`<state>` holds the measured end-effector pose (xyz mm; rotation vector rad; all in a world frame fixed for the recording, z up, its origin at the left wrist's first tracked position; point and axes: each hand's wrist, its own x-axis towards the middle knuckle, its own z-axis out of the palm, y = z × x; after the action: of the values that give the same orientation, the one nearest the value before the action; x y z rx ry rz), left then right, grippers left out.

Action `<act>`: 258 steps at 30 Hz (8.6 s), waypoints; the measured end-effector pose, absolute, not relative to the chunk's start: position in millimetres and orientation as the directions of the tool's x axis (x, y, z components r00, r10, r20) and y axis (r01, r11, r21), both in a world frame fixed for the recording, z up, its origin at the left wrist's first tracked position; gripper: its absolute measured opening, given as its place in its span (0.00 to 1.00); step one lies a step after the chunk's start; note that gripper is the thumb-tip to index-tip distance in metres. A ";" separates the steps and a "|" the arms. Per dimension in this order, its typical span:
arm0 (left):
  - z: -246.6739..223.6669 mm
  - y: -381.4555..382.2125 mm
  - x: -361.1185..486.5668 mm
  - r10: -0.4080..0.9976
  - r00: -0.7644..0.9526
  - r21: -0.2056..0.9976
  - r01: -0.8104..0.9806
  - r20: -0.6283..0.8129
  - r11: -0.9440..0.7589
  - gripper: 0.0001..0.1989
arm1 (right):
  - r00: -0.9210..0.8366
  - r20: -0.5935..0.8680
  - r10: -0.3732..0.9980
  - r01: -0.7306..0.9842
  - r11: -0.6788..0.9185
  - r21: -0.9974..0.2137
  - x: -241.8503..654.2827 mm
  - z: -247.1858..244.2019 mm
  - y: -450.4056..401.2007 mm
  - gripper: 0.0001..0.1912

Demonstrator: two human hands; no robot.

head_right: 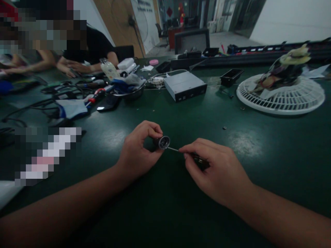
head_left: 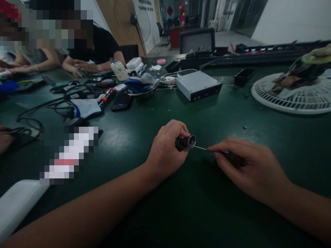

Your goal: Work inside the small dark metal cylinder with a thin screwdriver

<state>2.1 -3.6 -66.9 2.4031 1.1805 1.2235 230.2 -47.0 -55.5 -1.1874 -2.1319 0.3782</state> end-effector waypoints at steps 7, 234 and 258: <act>-67.6 -5.2 -0.7 0.734 0.368 0.484 0.570 0.571 -0.663 0.12 | -0.308 0.406 0.861 0.680 0.497 -0.539 228.7 -56.7 -48.2 0.11; -69.4 -11.4 -2.7 0.787 0.449 0.467 0.636 0.423 -0.614 0.15 | -0.107 0.270 0.957 0.418 0.289 -0.861 224.8 -60.3 -41.7 0.15; -73.0 -10.7 -3.3 0.772 0.463 0.467 0.617 0.435 -0.633 0.14 | -0.157 0.249 0.956 0.356 0.290 -0.888 228.0 -60.2 -41.9 0.15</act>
<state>-3.3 -10.7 -73.0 2.4696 1.1978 0.9232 228.0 -41.9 -60.2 -1.2076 -1.6875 0.8639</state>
